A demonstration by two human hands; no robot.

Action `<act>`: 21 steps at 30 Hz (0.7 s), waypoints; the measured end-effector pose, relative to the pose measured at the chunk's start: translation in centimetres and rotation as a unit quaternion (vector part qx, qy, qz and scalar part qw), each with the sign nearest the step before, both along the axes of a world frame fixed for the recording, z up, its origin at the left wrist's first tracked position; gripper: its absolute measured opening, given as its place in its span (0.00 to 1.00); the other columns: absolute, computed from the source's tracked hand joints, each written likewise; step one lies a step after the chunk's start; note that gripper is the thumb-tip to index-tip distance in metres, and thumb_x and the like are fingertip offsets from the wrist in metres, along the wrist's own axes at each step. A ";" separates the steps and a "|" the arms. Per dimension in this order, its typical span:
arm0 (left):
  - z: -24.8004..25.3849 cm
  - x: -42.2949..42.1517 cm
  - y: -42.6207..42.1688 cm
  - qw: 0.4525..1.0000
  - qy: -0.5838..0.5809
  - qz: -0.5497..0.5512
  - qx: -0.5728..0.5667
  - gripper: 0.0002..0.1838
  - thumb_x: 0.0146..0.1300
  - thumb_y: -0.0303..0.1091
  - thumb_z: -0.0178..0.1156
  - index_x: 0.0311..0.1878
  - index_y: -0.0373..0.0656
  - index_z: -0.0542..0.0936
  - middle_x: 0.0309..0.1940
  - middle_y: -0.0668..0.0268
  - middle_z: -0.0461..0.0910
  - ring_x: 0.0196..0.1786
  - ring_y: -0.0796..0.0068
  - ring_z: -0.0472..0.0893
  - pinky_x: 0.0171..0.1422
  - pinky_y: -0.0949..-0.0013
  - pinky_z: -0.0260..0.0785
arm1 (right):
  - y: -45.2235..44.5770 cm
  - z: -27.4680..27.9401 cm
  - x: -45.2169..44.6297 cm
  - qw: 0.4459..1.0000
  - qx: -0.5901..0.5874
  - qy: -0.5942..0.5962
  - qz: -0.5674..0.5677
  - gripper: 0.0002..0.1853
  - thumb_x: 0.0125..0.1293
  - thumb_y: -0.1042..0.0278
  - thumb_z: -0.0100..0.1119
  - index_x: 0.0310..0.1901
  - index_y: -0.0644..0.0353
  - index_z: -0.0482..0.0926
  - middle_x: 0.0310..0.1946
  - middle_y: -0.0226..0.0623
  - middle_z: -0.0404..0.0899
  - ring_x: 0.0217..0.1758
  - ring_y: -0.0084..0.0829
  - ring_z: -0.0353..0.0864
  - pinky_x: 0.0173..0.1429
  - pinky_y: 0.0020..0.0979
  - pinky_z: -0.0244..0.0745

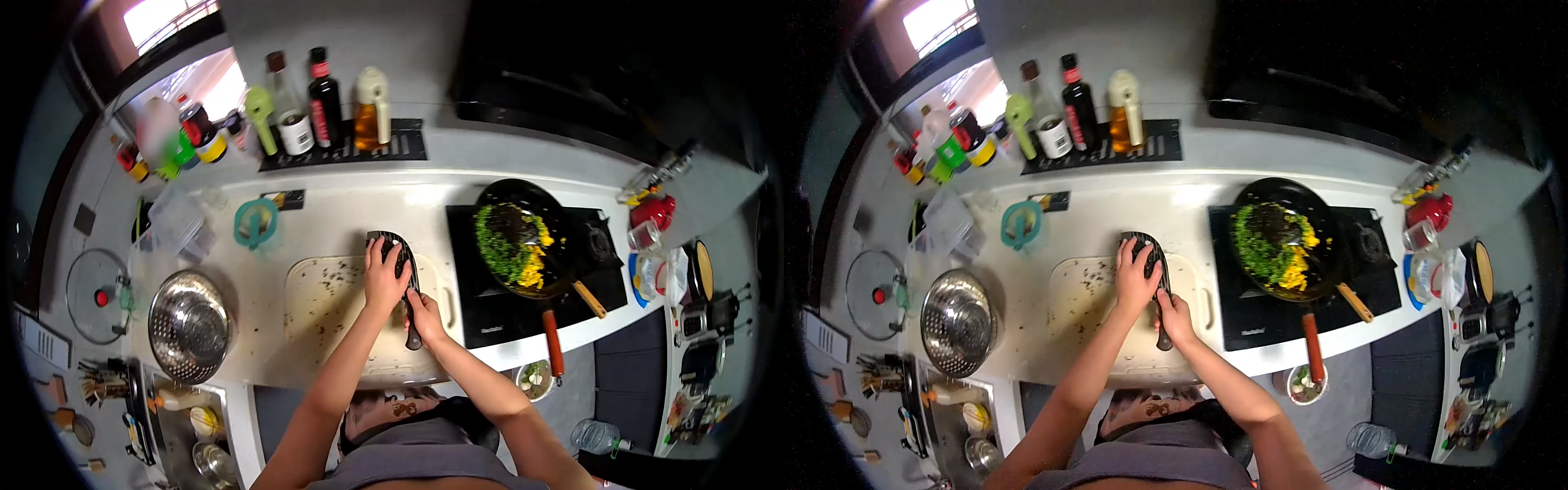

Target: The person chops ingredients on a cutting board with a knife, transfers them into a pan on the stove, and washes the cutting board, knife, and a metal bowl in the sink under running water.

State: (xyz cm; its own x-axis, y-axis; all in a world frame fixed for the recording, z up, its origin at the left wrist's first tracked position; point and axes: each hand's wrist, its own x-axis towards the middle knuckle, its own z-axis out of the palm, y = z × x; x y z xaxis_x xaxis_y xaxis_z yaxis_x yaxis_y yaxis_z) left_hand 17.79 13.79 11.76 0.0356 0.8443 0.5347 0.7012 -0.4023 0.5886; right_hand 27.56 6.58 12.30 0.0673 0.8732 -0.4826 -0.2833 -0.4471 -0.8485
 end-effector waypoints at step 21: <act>1.5 32.5 6.0 0.993 -0.060 -0.089 0.044 0.08 0.55 0.36 0.62 0.34 0.44 0.75 0.41 0.60 0.70 0.45 0.55 0.72 0.48 0.57 0.66 | -1.7 6.2 29.8 0.976 0.009 -0.172 -0.132 0.19 0.65 0.54 0.51 0.32 0.67 0.71 0.15 0.30 0.67 0.11 0.22 0.67 0.14 0.25 0.64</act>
State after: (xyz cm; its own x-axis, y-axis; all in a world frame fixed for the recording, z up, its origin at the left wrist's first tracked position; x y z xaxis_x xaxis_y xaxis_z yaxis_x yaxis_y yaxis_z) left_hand 50.28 19.79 13.31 0.1123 0.7801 0.6155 0.5414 -0.5675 0.6204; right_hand 57.38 4.91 18.51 0.4471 0.8113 -0.3767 -0.0840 -0.3812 -0.9207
